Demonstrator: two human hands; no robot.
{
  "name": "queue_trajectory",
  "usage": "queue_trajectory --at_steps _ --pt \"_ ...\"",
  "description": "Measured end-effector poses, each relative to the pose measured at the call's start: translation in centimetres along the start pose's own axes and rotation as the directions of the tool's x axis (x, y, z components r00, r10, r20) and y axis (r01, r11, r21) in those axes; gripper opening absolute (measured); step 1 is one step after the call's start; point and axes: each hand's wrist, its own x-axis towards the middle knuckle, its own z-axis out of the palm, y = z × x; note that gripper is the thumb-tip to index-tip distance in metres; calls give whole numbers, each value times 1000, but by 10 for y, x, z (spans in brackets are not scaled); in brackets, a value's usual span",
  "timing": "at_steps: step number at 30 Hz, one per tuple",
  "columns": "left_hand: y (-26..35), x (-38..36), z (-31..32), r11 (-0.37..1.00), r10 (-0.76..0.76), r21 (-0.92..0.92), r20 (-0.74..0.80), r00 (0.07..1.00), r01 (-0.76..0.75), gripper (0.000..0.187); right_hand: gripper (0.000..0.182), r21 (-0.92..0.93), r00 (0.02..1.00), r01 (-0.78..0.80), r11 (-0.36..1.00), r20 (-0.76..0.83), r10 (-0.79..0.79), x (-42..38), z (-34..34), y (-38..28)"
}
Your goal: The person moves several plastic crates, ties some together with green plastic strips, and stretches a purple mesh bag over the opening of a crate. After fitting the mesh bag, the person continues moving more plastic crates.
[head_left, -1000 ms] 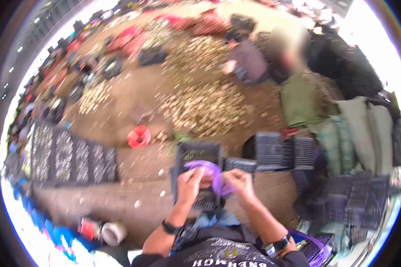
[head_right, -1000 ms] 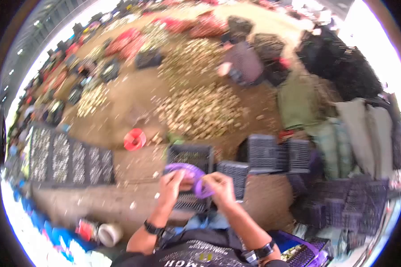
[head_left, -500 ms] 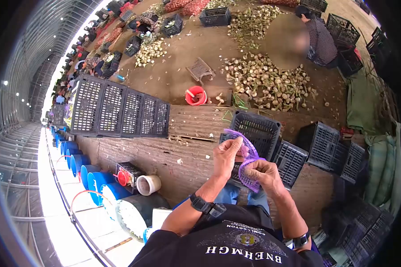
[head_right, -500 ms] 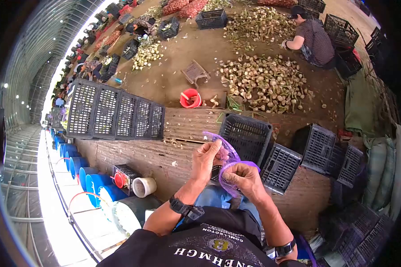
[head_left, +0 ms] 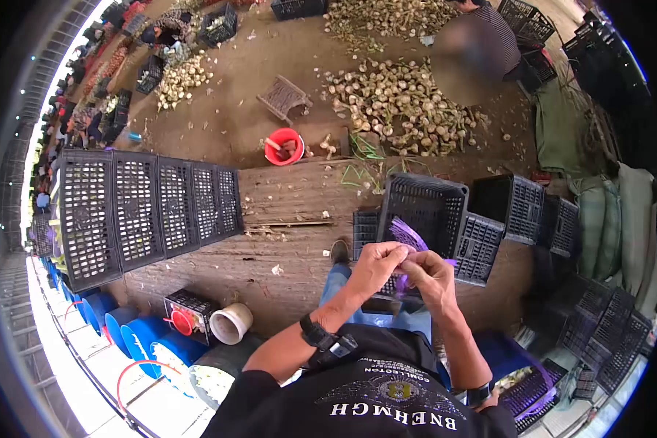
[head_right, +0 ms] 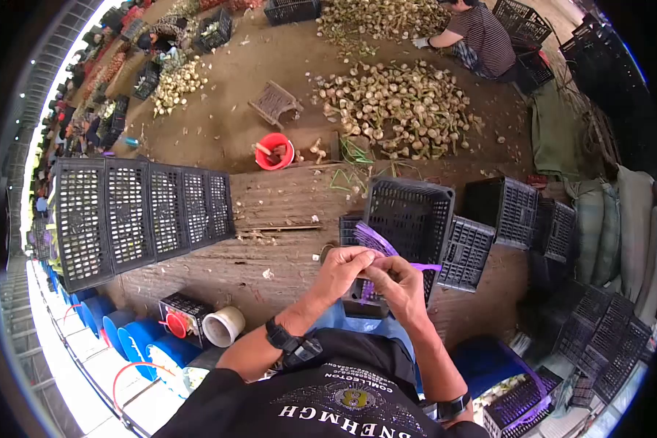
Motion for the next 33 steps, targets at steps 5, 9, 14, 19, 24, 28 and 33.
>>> queue_trajectory --at_steps 5,9,14,19,24,28,33 --pt "11 -4 -37 973 -8 226 212 977 -41 32 27 31 981 -71 997 -179 75 -1 35 -5" --pt "14 0 -23 980 -46 200 250 967 -5 31 25 114 957 -1 994 -287 33 -16 35 10" --pt "-25 -1 15 988 -134 118 348 928 99 29 19 315 861 106 943 -503 72 -53 18 38" --pt "4 -23 115 934 -125 351 481 868 -60 25 12 175 629 288 942 -776 -48 -129 -24 -8" --pt "63 -56 217 934 86 144 799 595 -328 23 12 -144 336 637 758 -833 -441 -206 -57 -47" --pt "55 -56 232 912 20 247 770 638 -328 22 17 -92 412 488 868 -852 -322 -219 -77 -57" --pt "33 -42 189 936 -33 306 570 821 -175 25 15 130 602 492 861 -766 -228 -187 -70 -31"
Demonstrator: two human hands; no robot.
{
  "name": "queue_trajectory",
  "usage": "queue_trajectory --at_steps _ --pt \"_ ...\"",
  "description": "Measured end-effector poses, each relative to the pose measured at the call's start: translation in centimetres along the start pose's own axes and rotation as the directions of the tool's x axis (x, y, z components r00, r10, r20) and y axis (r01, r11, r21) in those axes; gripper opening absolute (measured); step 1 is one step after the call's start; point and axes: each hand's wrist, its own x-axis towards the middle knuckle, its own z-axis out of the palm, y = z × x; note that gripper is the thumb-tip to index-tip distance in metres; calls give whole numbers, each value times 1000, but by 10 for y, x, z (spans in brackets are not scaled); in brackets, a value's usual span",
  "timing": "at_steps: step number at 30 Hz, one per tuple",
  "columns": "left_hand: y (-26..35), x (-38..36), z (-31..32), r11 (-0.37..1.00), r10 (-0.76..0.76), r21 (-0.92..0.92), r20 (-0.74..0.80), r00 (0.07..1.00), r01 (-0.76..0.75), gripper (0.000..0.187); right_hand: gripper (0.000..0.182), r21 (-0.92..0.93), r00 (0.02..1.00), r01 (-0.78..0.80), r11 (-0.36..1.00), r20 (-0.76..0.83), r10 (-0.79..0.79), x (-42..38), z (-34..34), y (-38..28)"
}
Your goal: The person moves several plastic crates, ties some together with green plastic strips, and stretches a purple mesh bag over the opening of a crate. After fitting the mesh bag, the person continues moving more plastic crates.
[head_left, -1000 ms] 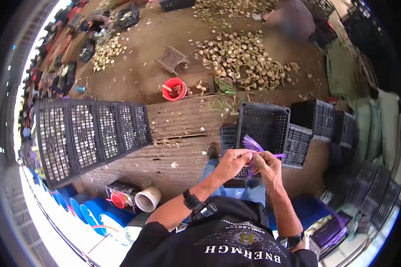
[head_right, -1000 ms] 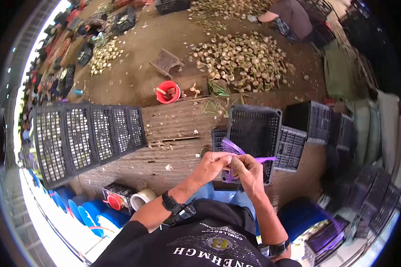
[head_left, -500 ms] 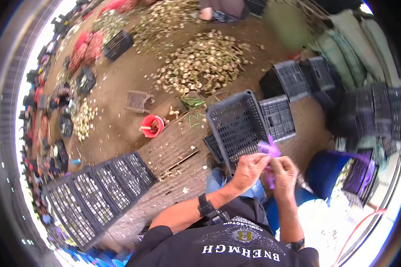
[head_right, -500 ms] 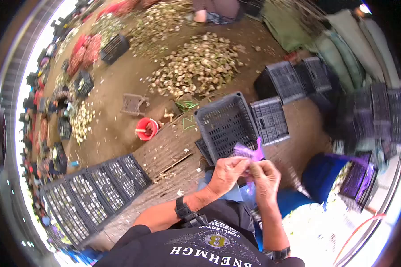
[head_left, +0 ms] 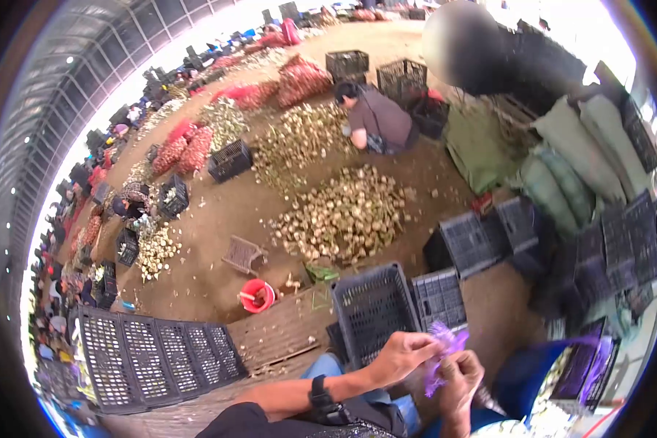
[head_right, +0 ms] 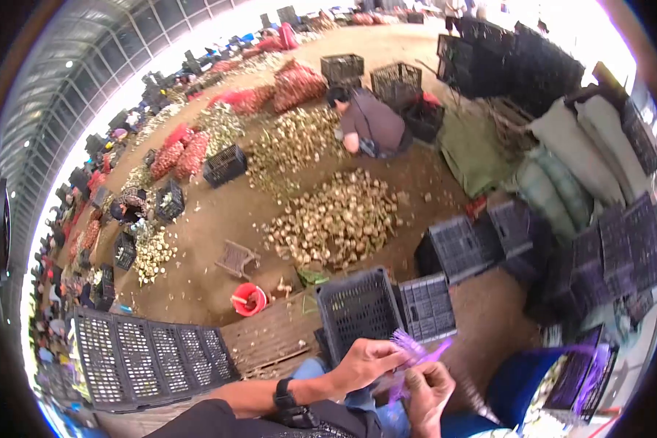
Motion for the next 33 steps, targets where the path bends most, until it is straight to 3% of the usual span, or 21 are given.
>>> queue_trajectory --at_steps 2,9,12,13,15,20,24,27,31,33 --pt "1 -5 -20 999 -14 -37 1 1000 14 24 24 97 1000 5 995 22 -7 0 8 21" --pt "-1 -4 -77 975 -137 -170 70 988 147 20 19 240 998 -24 971 -53 38 14 44 38" --pt "-3 0 -101 962 -153 -209 115 981 175 21 16 139 997 -42 989 -65 52 19 71 43" --pt "-5 -1 -110 974 -125 -170 142 982 148 21 13 135 987 -127 983 -84 139 19 82 44" --pt "-5 -2 -126 988 -50 -134 178 983 74 23 12 49 988 -136 989 -61 139 19 103 52" --pt "2 -2 -169 996 -74 63 235 969 61 25 14 -126 988 -147 981 -69 139 10 143 52" --pt "10 -3 -183 977 -169 172 271 948 125 26 15 49 969 -191 980 -153 196 -1 153 68" --pt "14 -4 -180 891 -62 443 333 941 -98 26 18 -7 959 -217 976 -186 212 -6 150 87" --pt "-5 -5 -173 882 -25 455 301 953 -120 28 17 -95 962 -118 988 -257 91 -10 133 105" --pt "-8 -5 -172 893 -89 447 281 956 -48 28 17 -4 946 -103 995 -309 97 -6 123 107"
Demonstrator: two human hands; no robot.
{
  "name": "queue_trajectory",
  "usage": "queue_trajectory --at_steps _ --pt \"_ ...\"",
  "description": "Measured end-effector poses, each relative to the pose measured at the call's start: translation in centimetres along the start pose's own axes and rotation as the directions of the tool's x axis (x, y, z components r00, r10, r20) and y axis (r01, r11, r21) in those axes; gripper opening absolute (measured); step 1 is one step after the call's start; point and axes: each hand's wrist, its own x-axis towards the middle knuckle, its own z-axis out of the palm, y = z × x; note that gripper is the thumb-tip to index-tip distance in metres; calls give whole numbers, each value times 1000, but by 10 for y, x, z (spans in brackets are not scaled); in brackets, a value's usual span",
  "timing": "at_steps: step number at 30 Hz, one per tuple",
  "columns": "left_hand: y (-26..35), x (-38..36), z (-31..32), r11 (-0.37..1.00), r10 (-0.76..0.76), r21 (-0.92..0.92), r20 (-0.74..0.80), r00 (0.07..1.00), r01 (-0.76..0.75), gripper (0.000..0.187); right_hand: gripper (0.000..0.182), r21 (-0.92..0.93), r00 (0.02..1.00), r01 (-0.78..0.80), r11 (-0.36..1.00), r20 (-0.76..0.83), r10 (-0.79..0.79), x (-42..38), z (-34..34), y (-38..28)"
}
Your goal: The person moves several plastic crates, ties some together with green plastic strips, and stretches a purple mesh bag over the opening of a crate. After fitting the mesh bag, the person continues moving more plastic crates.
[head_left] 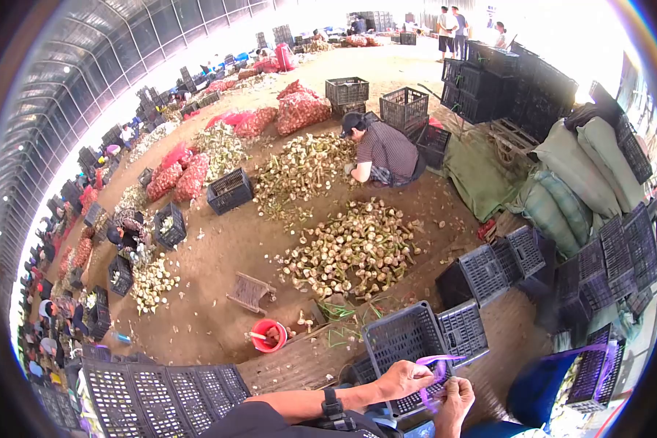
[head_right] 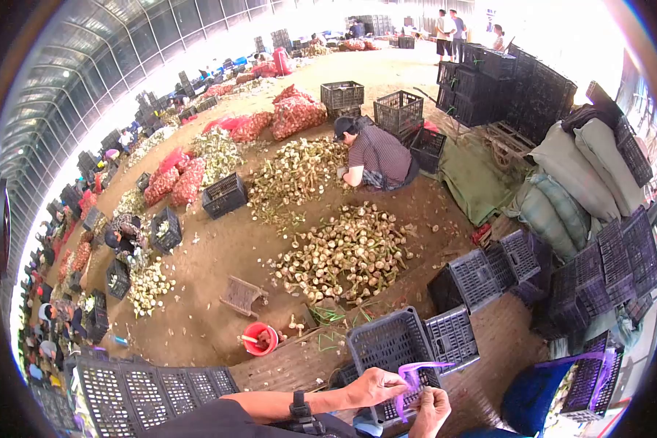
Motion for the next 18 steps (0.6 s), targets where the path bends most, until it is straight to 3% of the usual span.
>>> queue_trajectory --at_steps 2,6,7,8,9,10,11,12,15,17,18 --pt "6 -1 -1 990 -100 -94 11 995 101 28 20 107 998 -33 994 -47 38 4 -6 -8" --pt "1 6 10 995 -31 -100 -62 998 25 27 19 123 996 -82 989 -22 85 8 -11 -11" --pt "-1 8 11 991 -91 -98 -45 995 86 25 18 207 997 -66 976 -32 75 12 -12 -11" --pt "-2 10 12 989 -64 -138 -80 995 53 23 17 283 995 -56 957 -64 77 14 -11 -18" --pt "-6 12 13 982 -56 -185 -98 994 38 20 19 378 983 -42 925 -150 106 19 -11 -23" --pt "-10 15 13 959 -45 -283 -174 984 -6 18 19 493 988 -26 870 -121 98 25 -25 -26" --pt "3 16 6 964 -134 -254 -180 974 86 17 19 623 999 25 782 -44 3 35 -49 -8" --pt "-3 18 2 945 -159 -315 -209 965 87 18 19 663 966 29 748 -211 150 37 -57 -16" --pt "-13 22 -12 835 -295 -545 -333 896 72 18 14 793 950 124 596 -268 159 47 -108 -6" --pt "-20 24 -17 839 -306 -539 -353 884 75 19 12 625 930 111 773 -340 142 41 -120 -12" --pt "-17 25 -16 844 -308 -527 -318 896 103 20 16 445 914 48 894 -380 140 36 -107 -22"
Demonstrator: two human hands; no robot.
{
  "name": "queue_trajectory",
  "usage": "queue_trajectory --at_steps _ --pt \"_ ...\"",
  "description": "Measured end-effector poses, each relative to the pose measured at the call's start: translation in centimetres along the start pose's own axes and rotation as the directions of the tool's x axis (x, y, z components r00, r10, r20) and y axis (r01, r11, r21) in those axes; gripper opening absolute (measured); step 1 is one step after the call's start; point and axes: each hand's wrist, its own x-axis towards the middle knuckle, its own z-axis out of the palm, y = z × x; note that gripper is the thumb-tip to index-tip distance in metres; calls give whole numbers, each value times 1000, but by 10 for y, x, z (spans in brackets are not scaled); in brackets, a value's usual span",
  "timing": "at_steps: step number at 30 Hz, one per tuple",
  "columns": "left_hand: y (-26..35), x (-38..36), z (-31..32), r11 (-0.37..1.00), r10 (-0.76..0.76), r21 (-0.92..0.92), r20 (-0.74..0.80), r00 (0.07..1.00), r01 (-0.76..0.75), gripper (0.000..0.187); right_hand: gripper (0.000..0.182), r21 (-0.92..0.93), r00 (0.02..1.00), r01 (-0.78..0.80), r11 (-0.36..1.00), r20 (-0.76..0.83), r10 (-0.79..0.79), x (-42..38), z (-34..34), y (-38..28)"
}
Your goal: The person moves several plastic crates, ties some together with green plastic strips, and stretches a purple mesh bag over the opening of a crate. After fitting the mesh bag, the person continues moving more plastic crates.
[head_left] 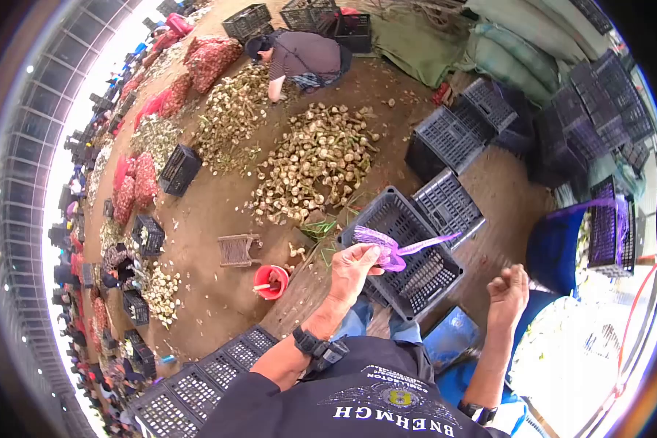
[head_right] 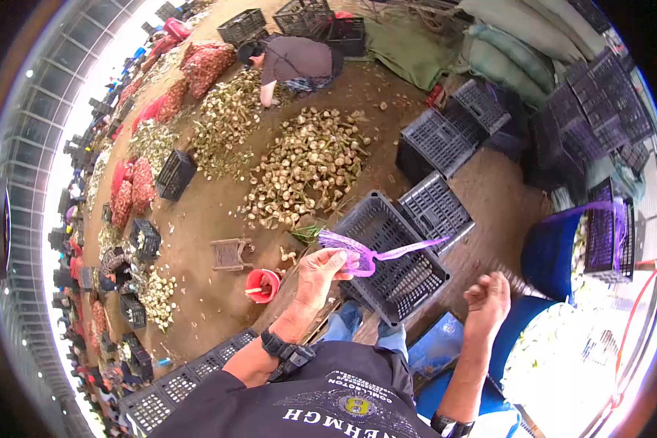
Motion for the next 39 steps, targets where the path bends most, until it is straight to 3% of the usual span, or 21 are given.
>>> queue_trajectory --at_steps 2,4,6,10,11,13,17,21,22,26,31,35,38,39 --pt "-4 1 12 1000 -15 25 75 997 13 20 19 -304 989 -14 953 138 58 -20 22 2" --pt "-15 0 25 994 -43 102 170 984 26 21 20 -424 962 21 905 256 97 -33 41 20" --pt "-21 -1 35 991 -70 126 238 969 41 22 20 -403 927 -28 915 333 175 -42 58 34" --pt "-27 0 40 975 -97 218 301 949 30 22 11 -487 852 96 868 490 181 -50 68 58" --pt "-27 1 40 964 -116 263 300 947 34 21 11 -482 851 91 871 492 184 -50 67 60" --pt "-26 3 42 979 -108 200 301 948 48 21 8 -501 862 -62 863 409 299 -48 64 60" --pt "-24 6 40 986 -97 158 230 968 61 20 14 -377 912 -45 925 364 192 -37 50 63" --pt "-31 7 37 982 -95 181 244 965 51 20 28 -440 857 -187 878 364 365 -42 57 48" --pt "-33 7 37 980 -103 193 253 962 54 19 33 -524 831 -128 842 407 379 -43 60 45" --pt "-36 4 38 969 -96 245 281 955 25 20 22 -566 812 -41 823 462 358 -45 60 60" --pt "-28 6 32 979 -144 165 173 974 116 19 16 -355 931 -64 933 316 184 -39 44 65" --pt "-27 12 15 985 -105 152 165 981 80 20 16 -253 948 -142 957 244 205 -25 26 62" --pt "-28 11 14 982 -110 172 179 978 79 21 18 -398 920 -83 913 323 224 -34 39 56" --pt "-28 11 15 983 -107 170 194 975 74 22 20 -436 898 -128 891 331 291 -37 47 57"
